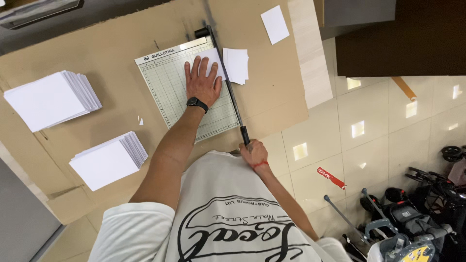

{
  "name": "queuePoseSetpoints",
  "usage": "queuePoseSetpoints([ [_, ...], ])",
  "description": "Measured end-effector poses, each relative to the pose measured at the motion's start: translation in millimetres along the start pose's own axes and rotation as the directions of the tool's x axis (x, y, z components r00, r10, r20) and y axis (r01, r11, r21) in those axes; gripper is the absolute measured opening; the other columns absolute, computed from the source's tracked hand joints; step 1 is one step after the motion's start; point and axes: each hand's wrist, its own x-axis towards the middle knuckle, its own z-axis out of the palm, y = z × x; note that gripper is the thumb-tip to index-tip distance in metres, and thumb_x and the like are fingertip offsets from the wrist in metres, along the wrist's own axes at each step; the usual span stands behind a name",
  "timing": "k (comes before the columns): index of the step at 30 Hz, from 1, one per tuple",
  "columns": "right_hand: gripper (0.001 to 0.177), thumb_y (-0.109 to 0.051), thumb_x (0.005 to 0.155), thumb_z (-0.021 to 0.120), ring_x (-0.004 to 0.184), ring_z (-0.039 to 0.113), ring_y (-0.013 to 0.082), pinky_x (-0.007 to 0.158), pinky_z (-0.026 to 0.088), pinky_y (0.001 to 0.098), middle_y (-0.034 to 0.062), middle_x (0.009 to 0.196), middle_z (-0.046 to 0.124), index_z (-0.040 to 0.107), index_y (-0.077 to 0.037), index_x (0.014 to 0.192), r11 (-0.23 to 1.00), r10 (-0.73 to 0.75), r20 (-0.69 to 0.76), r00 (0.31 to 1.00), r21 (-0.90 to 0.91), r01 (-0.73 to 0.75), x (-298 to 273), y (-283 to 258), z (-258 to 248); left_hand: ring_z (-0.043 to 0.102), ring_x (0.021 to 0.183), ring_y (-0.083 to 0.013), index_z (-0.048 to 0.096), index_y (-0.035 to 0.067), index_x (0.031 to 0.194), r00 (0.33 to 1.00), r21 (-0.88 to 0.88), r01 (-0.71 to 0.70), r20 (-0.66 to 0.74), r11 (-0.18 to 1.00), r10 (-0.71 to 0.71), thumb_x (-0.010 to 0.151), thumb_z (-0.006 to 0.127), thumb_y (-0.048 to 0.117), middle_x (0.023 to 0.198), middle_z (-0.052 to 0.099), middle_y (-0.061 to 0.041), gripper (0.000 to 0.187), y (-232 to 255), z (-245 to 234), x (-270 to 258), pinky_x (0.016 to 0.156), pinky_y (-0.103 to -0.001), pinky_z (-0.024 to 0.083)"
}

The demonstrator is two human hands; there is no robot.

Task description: The person aligns stacks of white paper on a paper cutter and uses the lever to trim the edges. They repeatedly pick up the cut stacks, separate them, and place them back on the cutter for further trimming.

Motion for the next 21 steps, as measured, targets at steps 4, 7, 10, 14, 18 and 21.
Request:
queuePoseSetpoints([
  [4,0.044,-0.043,0.107,0.073,0.067,0.075,0.0342,0.063,0.056,0.0513,0.0173,0.066,0.063,0.070,-0.007,0.083,0.971,-0.210,-0.099,0.973,0.097,0.219,22,45,33,0.059,0.172,-0.0477,0.088,0.024,0.160,0.999,-0.043,0.000,0.033,0.999,0.001,0.120,0.081,0.051,0.171,0.072,-0.015,0.048,3,-9,-5,0.146,-0.079,0.034],
  [7,0.059,-0.049,0.107,0.072,0.063,0.081,0.0519,0.057,0.060,0.0604,0.0250,0.060,0.069,0.073,-0.002,0.070,0.971,-0.208,0.011,0.978,0.126,0.205,-9,10,-21,0.057,0.173,-0.0504,0.087,0.024,0.162,1.000,-0.033,-0.001,0.019,0.999,0.002,0.121,0.080,0.051,0.172,0.072,-0.015,0.049,5,-11,4,0.147,-0.078,0.032],
  [10,0.040,-0.035,0.105,0.080,0.046,0.078,0.0311,0.044,0.063,0.0371,0.0139,0.055,0.067,0.076,-0.005,0.079,0.849,-0.047,0.292,0.955,0.516,-0.116,-98,-64,-134,0.056,0.173,-0.0511,0.086,0.023,0.162,1.000,-0.033,0.002,0.026,0.999,-0.001,0.123,0.076,0.051,0.172,0.071,-0.015,0.049,7,-15,-2,0.148,-0.077,0.031],
  [14,0.081,-0.063,0.131,0.053,0.051,0.086,0.0389,0.049,0.071,0.0410,0.0178,0.054,0.068,0.076,-0.004,0.081,0.513,-0.380,0.233,0.895,0.859,-0.006,-111,-91,-192,0.056,0.175,-0.0513,0.087,0.024,0.160,1.000,-0.013,-0.011,0.003,1.000,0.011,0.122,0.077,0.052,0.174,0.071,-0.014,0.049,8,-17,-3,0.148,-0.077,0.032],
  [18,0.086,-0.060,0.138,0.038,0.059,0.088,0.0474,0.057,0.075,0.0473,0.0259,0.061,0.071,0.076,0.000,0.090,0.245,-0.617,0.074,0.783,0.964,0.102,-91,-163,-253,0.059,0.173,-0.0520,0.089,0.028,0.161,0.998,-0.013,0.014,0.060,1.000,-0.014,0.116,0.079,0.053,0.173,0.074,-0.012,0.052,10,-26,0,0.146,-0.079,0.036],
  [21,0.065,-0.047,0.136,0.043,0.064,0.088,0.0446,0.063,0.075,0.0482,0.0248,0.067,0.073,0.073,-0.002,0.101,0.194,-0.694,0.009,0.720,0.965,0.175,-61,-222,-300,0.061,0.172,-0.0506,0.090,0.031,0.160,0.996,0.006,0.029,0.082,1.000,-0.029,0.115,0.077,0.055,0.171,0.078,-0.011,0.053,10,-27,5,0.147,-0.080,0.038],
])
